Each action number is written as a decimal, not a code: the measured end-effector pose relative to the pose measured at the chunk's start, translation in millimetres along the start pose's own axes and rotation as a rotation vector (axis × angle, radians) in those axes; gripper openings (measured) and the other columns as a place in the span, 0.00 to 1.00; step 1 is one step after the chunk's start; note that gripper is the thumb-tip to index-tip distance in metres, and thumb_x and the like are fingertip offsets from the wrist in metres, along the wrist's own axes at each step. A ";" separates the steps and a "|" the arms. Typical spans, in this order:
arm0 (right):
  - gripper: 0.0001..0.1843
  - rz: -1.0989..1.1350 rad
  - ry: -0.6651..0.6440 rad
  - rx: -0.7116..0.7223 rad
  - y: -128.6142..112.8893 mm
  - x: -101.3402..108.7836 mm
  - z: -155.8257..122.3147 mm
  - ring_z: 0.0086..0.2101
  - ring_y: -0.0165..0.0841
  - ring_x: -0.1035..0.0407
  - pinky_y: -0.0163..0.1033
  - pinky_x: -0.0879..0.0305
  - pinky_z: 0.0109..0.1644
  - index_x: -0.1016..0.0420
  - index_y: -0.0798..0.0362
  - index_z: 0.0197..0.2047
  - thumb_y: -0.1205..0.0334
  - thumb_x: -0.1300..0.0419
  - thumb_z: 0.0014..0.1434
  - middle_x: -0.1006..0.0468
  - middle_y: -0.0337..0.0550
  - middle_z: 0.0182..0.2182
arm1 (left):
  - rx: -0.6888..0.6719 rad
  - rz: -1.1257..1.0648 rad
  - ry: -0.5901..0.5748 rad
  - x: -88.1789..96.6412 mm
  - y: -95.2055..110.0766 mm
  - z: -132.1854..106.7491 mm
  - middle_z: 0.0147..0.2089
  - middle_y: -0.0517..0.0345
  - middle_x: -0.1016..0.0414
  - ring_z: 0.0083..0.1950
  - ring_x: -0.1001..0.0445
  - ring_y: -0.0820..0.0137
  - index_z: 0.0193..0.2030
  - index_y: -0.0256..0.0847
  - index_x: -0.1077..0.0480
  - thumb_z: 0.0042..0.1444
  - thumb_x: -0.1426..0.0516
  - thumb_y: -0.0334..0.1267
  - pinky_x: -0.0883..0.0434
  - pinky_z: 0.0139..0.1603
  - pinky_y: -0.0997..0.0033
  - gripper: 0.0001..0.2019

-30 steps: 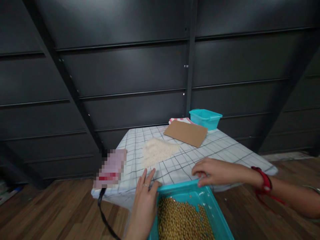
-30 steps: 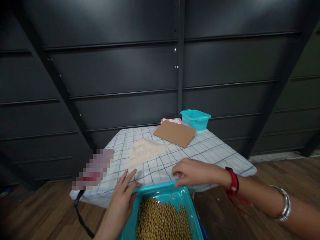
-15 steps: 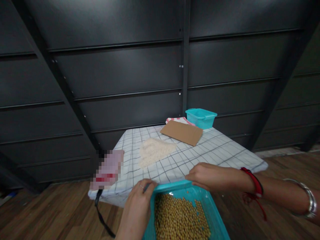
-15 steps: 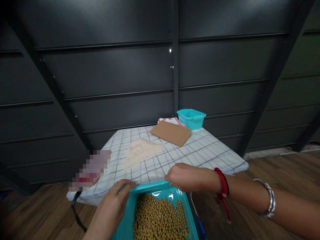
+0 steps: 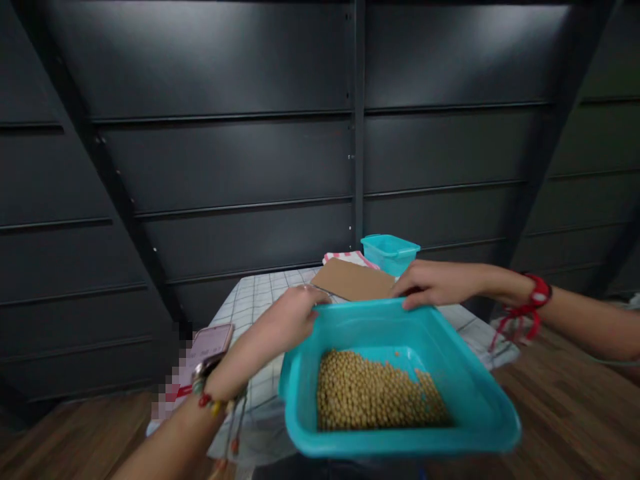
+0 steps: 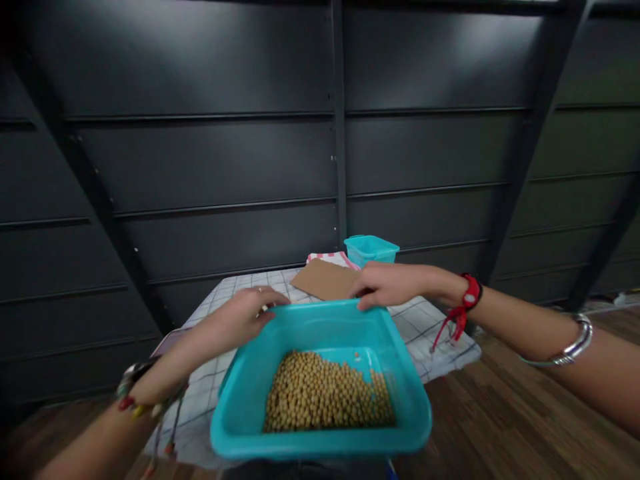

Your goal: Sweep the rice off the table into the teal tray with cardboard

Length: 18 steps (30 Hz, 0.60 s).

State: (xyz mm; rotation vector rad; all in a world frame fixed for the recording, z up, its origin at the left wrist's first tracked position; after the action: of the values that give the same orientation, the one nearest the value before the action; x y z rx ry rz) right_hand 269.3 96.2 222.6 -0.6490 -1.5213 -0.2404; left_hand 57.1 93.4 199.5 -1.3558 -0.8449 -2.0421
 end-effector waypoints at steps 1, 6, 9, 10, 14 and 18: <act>0.15 -0.005 0.021 -0.041 10.8 10.7 -5.0 0.28 0.30 0.33 0.34 0.41 0.32 0.23 0.57 0.37 0.56 0.48 0.60 0.23 0.43 0.30 | -0.036 0.045 0.006 6.3 -0.2 22.3 0.45 0.50 0.22 0.45 0.25 0.65 0.44 0.37 0.26 0.47 0.50 0.21 0.31 0.49 0.65 0.20; 0.17 -0.033 0.179 -0.271 64.5 42.7 -34.1 0.26 0.30 0.35 0.35 0.42 0.31 0.22 0.53 0.38 0.51 0.46 0.58 0.24 0.39 0.28 | -0.189 0.120 0.015 10.1 1.7 128.4 0.47 0.48 0.23 0.48 0.27 0.63 0.45 0.36 0.26 0.48 0.51 0.20 0.33 0.50 0.65 0.21; 0.18 -0.017 0.240 -0.372 87.5 36.2 -53.8 0.26 0.31 0.36 0.36 0.42 0.31 0.22 0.54 0.36 0.50 0.46 0.57 0.24 0.39 0.27 | -0.242 0.079 -0.014 -9.6 8.8 173.0 0.48 0.45 0.24 0.50 0.28 0.63 0.46 0.33 0.27 0.48 0.52 0.19 0.34 0.51 0.64 0.21; 0.18 -0.007 0.251 -0.407 93.4 31.1 -60.7 0.26 0.31 0.36 0.36 0.42 0.31 0.22 0.54 0.34 0.50 0.46 0.56 0.25 0.40 0.26 | -0.261 0.061 -0.028 -18.5 12.2 184.5 0.48 0.46 0.24 0.50 0.28 0.63 0.45 0.32 0.27 0.48 0.52 0.19 0.34 0.52 0.63 0.21; 0.17 0.056 0.304 -0.544 107.4 10.1 -88.5 0.24 0.30 0.37 0.35 0.42 0.29 0.23 0.55 0.32 0.51 0.46 0.55 0.28 0.38 0.23 | -0.365 -0.040 -0.094 -55.4 28.4 219.4 0.46 0.49 0.24 0.50 0.29 0.65 0.42 0.35 0.27 0.54 0.50 0.22 0.34 0.53 0.61 0.14; 0.15 0.115 0.318 -0.676 108.4 -8.5 -113.6 0.24 0.30 0.37 0.34 0.42 0.28 0.23 0.55 0.31 0.54 0.45 0.53 0.30 0.37 0.21 | -0.476 -0.191 -0.139 -85.7 46.5 242.0 0.47 0.54 0.27 0.46 0.28 0.66 0.45 0.37 0.31 0.59 0.45 0.41 0.30 0.48 0.57 0.11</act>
State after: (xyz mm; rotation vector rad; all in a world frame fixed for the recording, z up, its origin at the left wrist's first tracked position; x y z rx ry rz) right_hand 422.3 121.8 196.9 -1.1649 -1.0772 -0.7508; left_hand 264.1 252.1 200.8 -1.7413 -0.5801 -2.4252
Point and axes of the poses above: each hand's wrist, its own z-axis towards the middle knuckle, its own x-axis out of the back of the hand, y = z × x, the point moved 4 cm from there along z, towards the middle knuckle
